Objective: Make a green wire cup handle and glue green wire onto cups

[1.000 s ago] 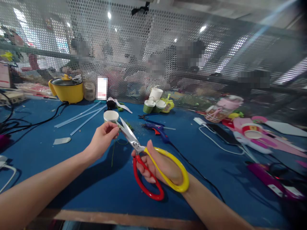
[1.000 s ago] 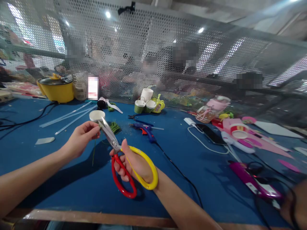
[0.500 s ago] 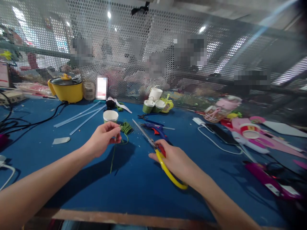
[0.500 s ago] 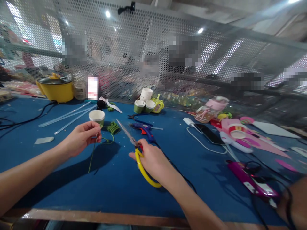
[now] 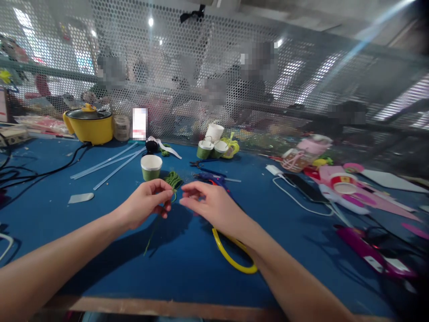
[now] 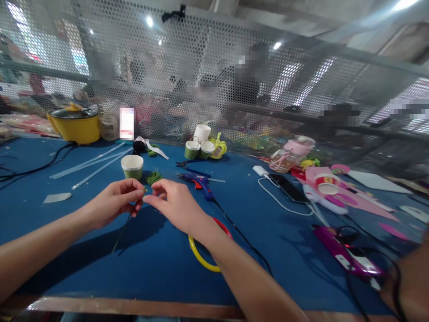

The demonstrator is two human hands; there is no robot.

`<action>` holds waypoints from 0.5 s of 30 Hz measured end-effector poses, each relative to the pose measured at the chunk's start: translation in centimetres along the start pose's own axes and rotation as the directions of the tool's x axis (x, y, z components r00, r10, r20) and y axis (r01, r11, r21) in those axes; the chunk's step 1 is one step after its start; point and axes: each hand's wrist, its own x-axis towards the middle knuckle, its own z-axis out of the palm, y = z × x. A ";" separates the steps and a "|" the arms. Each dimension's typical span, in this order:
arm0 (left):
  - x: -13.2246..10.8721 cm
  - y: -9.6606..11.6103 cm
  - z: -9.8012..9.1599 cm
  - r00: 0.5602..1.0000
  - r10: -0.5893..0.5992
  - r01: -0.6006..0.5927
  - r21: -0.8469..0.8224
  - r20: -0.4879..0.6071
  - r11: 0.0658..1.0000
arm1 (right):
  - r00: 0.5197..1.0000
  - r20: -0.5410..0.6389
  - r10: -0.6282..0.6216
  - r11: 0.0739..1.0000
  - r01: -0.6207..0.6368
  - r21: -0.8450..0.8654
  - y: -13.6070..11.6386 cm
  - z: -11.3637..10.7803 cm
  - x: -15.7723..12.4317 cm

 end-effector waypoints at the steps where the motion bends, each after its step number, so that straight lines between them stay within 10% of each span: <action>1: 0.0 -0.1 0.0 1.000 0.008 -0.008 0.008 -0.004 1.000 | 1.000 -0.010 -0.003 0.996 0.004 0.086 -0.1 0.8 0.4; 15: 0.6 -1.6 0.1 0.977 0.166 -0.142 0.170 -0.137 0.975 | 0.973 -0.201 -0.114 0.993 0.109 -0.037 1.0 4.0 1.0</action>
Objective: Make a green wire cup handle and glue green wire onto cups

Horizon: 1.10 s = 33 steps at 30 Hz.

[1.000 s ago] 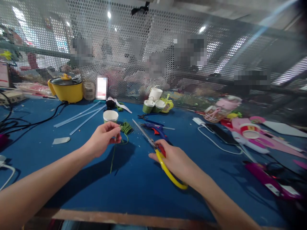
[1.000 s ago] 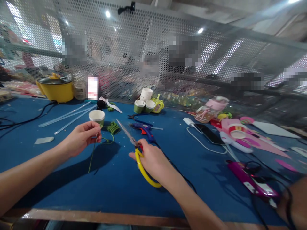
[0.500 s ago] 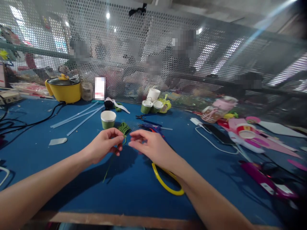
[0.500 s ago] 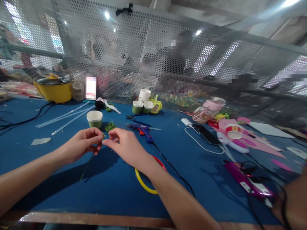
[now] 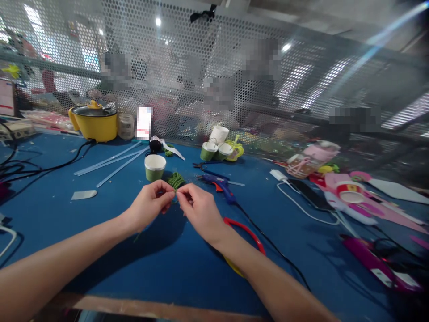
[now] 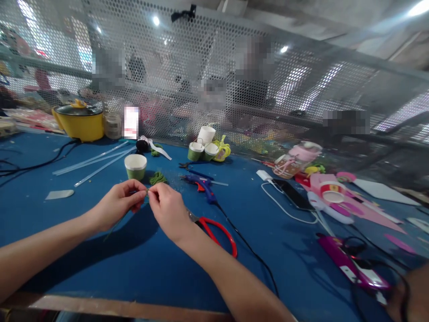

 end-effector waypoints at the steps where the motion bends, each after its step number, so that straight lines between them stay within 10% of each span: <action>1: 0.0 -0.1 0.1 1.000 0.008 -0.009 -0.008 -0.015 1.000 | 0.999 -0.003 0.033 0.998 -0.032 0.053 0.1 0.2 0.0; 8: -0.2 -0.4 0.6 0.998 0.017 -0.023 -0.103 -0.057 0.994 | 0.983 0.041 0.180 0.930 -0.183 0.318 0.2 0.7 -0.1; 33: -0.1 -0.4 -0.2 0.973 0.217 -0.201 0.185 -0.073 0.962 | 0.965 0.104 0.240 0.846 -0.261 0.465 -0.2 0.4 0.2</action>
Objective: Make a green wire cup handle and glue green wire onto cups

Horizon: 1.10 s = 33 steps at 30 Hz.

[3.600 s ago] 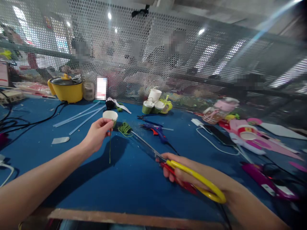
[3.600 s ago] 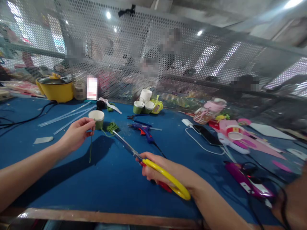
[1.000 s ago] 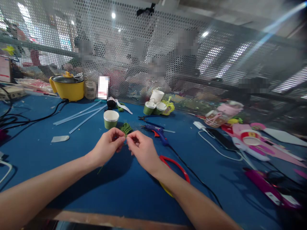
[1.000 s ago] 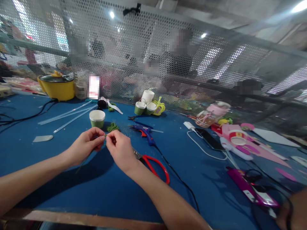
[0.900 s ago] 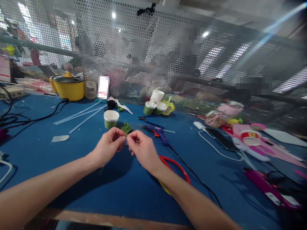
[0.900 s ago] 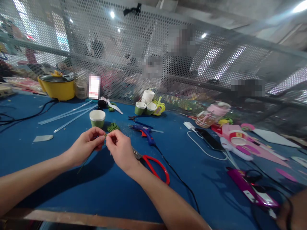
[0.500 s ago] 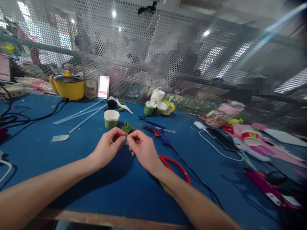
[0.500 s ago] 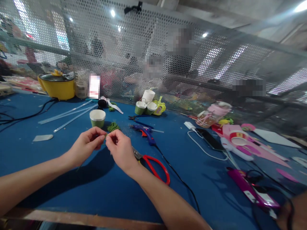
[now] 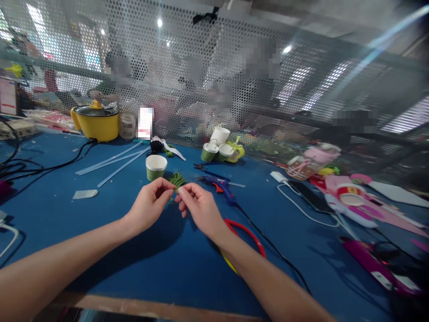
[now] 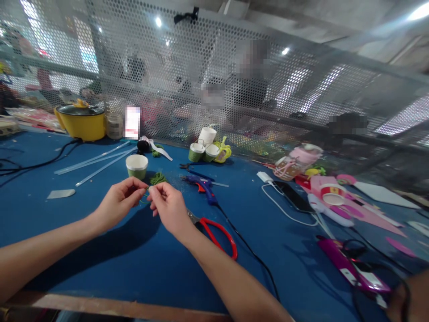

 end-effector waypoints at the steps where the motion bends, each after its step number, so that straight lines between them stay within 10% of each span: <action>1: 0.0 0.0 -0.1 1.000 0.024 -0.024 0.036 -0.006 0.999 | 1.000 -0.013 -0.008 1.000 0.008 0.012 0.0 -0.1 0.0; 16: -0.6 0.2 -0.3 0.979 0.188 -0.206 0.397 0.084 0.895 | 0.942 -0.050 -0.331 0.846 0.273 -0.457 0.8 -0.4 0.0; 33: -0.2 0.1 -0.3 0.993 -0.025 0.009 0.134 0.116 0.991 | 0.995 0.073 -0.072 0.977 0.085 -0.197 0.6 -0.7 -0.1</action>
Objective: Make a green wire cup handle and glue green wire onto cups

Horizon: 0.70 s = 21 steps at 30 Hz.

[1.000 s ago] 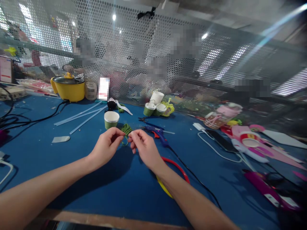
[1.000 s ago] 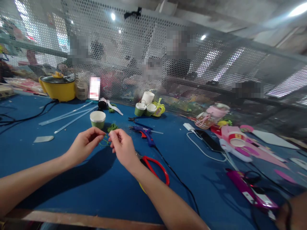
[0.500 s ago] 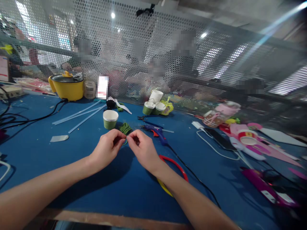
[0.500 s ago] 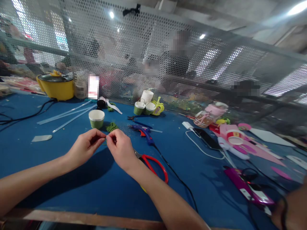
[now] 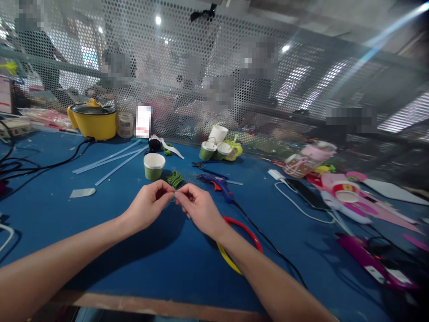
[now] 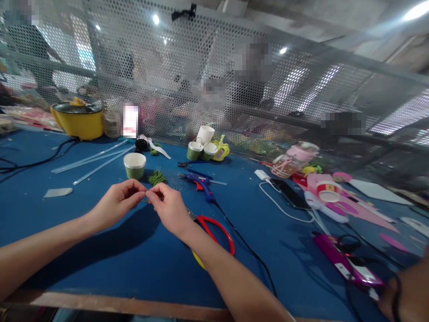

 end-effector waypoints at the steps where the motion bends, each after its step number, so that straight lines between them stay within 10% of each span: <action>1: 0.0 0.0 0.0 1.000 -0.002 0.002 -0.007 0.010 1.000 | 1.000 -0.009 -0.010 1.000 0.010 -0.020 0.1 0.0 0.0; 9: -0.1 0.2 0.1 1.000 0.011 -0.008 -0.091 0.029 0.996 | 0.979 -0.079 -0.189 0.969 0.173 -0.177 0.4 -0.1 -0.2; 21: -0.1 -0.1 0.3 1.000 -0.007 0.005 -0.158 -0.012 0.987 | 0.995 -0.077 -0.064 0.998 0.064 0.002 0.1 0.4 -0.3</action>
